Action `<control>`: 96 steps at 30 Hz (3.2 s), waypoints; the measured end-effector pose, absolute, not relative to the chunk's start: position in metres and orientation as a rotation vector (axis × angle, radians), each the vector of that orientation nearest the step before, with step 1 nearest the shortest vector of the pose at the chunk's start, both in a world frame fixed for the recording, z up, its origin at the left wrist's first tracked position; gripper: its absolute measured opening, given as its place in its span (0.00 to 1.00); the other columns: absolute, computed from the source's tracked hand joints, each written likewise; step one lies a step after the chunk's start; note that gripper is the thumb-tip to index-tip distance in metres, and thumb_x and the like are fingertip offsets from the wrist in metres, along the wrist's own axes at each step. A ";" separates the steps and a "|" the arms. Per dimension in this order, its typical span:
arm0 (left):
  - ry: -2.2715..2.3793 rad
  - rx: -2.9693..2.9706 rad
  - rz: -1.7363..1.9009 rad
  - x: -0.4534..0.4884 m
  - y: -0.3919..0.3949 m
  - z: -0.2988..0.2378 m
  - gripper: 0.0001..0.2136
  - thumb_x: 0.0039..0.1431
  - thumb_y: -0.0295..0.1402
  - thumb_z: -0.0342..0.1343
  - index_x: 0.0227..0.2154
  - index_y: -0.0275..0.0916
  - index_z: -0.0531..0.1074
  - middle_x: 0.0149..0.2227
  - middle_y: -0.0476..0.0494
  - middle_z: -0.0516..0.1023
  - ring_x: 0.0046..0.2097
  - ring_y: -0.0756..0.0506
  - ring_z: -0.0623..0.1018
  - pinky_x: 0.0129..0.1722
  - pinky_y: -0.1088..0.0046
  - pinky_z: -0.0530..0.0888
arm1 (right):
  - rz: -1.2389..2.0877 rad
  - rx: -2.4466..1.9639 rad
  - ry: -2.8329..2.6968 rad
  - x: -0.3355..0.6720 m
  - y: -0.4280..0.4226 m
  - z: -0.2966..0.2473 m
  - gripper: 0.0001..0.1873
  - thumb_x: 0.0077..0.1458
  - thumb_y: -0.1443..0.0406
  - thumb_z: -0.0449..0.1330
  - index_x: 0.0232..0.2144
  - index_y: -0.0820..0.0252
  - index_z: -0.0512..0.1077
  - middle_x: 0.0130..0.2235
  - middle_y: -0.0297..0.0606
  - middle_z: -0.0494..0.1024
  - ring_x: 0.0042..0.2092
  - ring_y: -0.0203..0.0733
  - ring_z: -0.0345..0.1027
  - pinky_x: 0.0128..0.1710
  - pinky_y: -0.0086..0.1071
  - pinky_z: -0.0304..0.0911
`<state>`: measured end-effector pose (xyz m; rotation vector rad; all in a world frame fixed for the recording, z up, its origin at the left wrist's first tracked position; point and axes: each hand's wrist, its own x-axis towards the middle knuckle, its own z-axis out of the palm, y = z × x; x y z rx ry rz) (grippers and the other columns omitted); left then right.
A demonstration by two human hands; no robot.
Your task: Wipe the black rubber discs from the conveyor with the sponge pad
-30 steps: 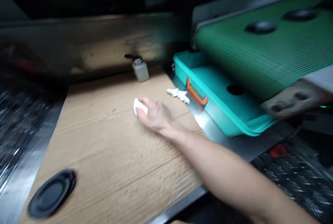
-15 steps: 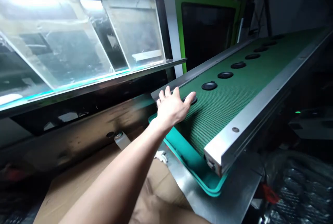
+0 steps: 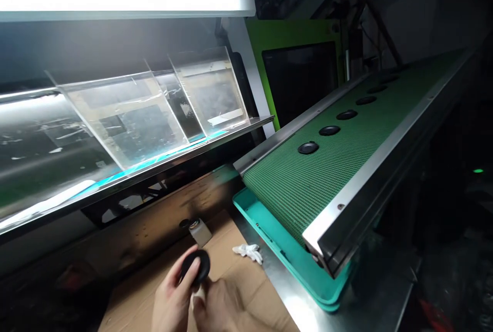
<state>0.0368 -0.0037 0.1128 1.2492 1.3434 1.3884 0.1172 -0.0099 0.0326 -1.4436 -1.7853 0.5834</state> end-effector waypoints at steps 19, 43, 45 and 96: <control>0.566 0.376 1.268 -0.041 -0.028 0.014 0.16 0.64 0.38 0.48 0.47 0.34 0.71 0.48 0.36 0.77 0.51 0.40 0.75 0.53 0.58 0.71 | 0.638 -1.388 -1.754 0.079 -0.021 0.015 0.26 0.61 0.53 0.47 0.59 0.50 0.64 0.49 0.40 0.76 0.49 0.47 0.71 0.49 0.35 0.65; 0.649 0.370 1.288 -0.043 -0.023 0.009 0.15 0.64 0.37 0.48 0.43 0.29 0.72 0.46 0.31 0.77 0.50 0.38 0.76 0.52 0.57 0.73 | 0.476 -1.569 -1.724 0.080 -0.012 0.018 0.25 0.62 0.53 0.45 0.59 0.49 0.63 0.41 0.42 0.80 0.42 0.51 0.74 0.42 0.39 0.66; 0.668 0.389 1.335 -0.043 -0.021 0.008 0.14 0.64 0.37 0.48 0.40 0.29 0.73 0.45 0.31 0.77 0.49 0.39 0.77 0.51 0.57 0.73 | 0.549 -1.422 -1.562 0.088 -0.005 0.017 0.25 0.62 0.53 0.46 0.57 0.53 0.66 0.44 0.41 0.79 0.45 0.47 0.73 0.44 0.35 0.66; 0.815 0.482 1.392 -0.035 -0.018 0.005 0.10 0.63 0.32 0.49 0.37 0.31 0.74 0.41 0.33 0.79 0.47 0.41 0.78 0.48 0.61 0.75 | 0.042 -1.573 -2.017 0.075 -0.010 0.016 0.19 0.65 0.56 0.43 0.50 0.45 0.69 0.36 0.36 0.80 0.35 0.44 0.74 0.32 0.30 0.59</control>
